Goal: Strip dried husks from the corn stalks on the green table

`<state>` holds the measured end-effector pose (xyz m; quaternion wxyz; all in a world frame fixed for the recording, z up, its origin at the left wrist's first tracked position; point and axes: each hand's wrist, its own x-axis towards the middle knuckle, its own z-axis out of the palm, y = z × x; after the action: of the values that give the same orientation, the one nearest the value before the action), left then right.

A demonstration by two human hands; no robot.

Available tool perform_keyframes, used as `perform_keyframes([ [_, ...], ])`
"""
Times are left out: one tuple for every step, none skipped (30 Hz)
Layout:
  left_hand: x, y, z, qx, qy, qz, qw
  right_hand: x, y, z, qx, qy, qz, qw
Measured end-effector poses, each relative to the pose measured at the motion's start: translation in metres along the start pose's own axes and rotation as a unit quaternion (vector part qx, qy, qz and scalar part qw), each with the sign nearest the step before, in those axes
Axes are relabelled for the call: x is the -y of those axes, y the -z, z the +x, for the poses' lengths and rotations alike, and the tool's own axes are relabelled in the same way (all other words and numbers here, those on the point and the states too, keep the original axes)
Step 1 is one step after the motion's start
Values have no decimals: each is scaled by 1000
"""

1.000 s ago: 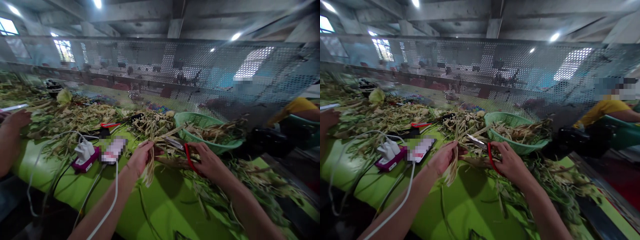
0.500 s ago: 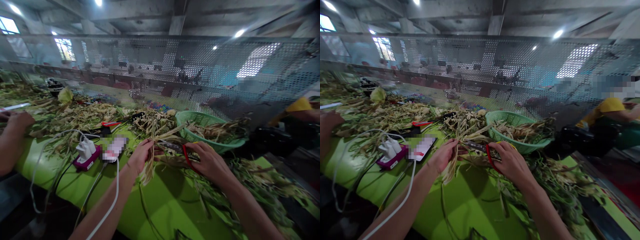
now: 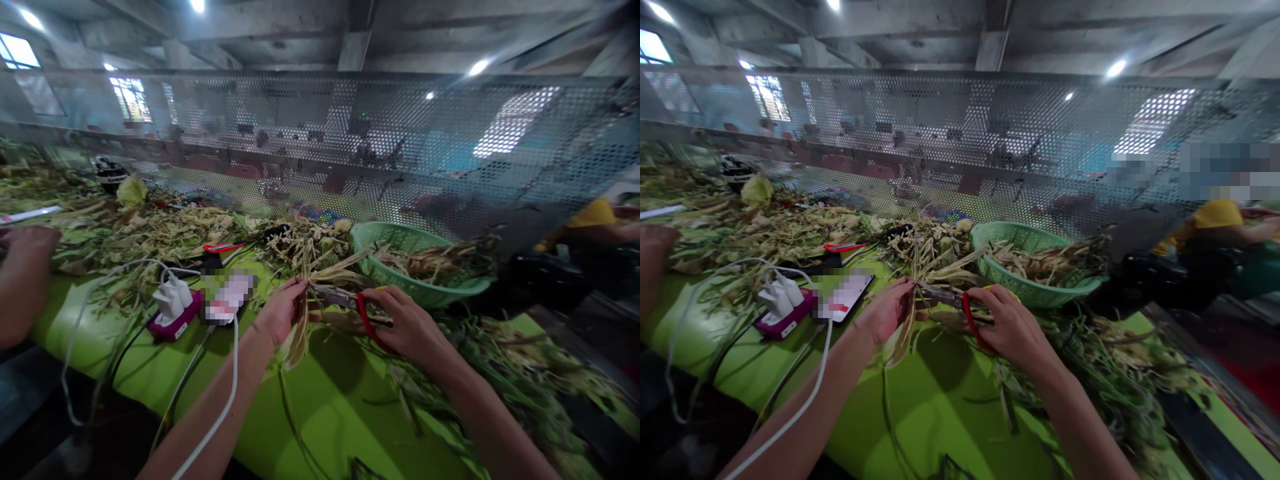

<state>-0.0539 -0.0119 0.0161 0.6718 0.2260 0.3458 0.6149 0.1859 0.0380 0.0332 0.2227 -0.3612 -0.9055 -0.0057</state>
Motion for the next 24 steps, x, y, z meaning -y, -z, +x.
perform_keyframes([
  [0, 0, 0, 2, 2, -5, 1000, 0, -1, 0, -2, -1, 7, 1000],
  [0, 0, 0, 6, 3, -11, 1000, 0, -2, 0, -2, -3, 12, 1000],
  [1, 1, 0, 11, 4, -16, 1000, 0, -2, 0, -1, -7, 17, 1000],
  [1, 1, 1, 16, 5, -20, 1000, 1, -3, 0, 0, -10, 22, 1000],
  [1, 2, 1, 21, 4, -22, 1000, 1, -4, 0, 2, -13, 27, 1000],
  [1, 2, 1, 26, 4, -21, 999, 2, -5, 0, 4, -14, 32, 999],
  [1, 2, 1, 31, 5, -20, 999, 3, -6, 0, 5, -15, 37, 999],
  [1, 2, 0, 35, 6, -19, 999, 4, -7, 0, 7, -16, 42, 999],
  [1, 1, 0, 37, 6, -20, 999, 5, -7, 1, 9, -18, 46, 999],
  [1, 1, -1, 38, 7, -20, 999, 6, -8, 1, 12, -23, 50, 998],
  [1, 0, -2, 36, 7, -21, 999, 7, -8, 2, 16, -27, 54, 998],
  [0, -1, -2, 34, 8, -21, 999, 9, -9, 2, 20, -31, 59, 998],
  [1, -2, -3, 30, 8, -20, 999, 10, -9, 2, 24, -32, 63, 997],
  [1, -3, -3, 25, 7, -17, 1000, 11, -10, 3, 29, -32, 68, 997],
  [1, -4, -4, 21, 7, -14, 1000, 12, -10, 3, 33, -30, 71, 996],
  [1, -4, -4, 16, 8, -12, 1000, 13, -11, 2, 36, -29, 73, 996],
  [2, -5, -4, 13, 9, -11, 1000, 14, -12, 2, 39, -29, 73, 996],
  [2, -5, -4, 11, 11, -11, 1000, 15, -12, 2, 40, -29, 73, 996],
  [2, -5, -4, 10, 14, -11, 1000, 16, -13, 1, 39, -28, 73, 996],
  [2, -5, -3, 10, 16, -12, 1000, 16, -13, 1, 37, -26, 74, 996],
  [2, -5, -3, 9, 17, -13, 1000, 17, -14, 0, 34, -23, 75, 996],
  [3, -5, -3, 7, 17, -12, 1000, 17, -14, 0, 31, -20, 75, 997],
  [3, -5, -3, 5, 15, -10, 1000, 17, -14, 0, 29, -17, 74, 997],
  [3, -5, -2, 2, 13, -7, 1000, 17, -13, 0, 28, -16, 71, 997],
])
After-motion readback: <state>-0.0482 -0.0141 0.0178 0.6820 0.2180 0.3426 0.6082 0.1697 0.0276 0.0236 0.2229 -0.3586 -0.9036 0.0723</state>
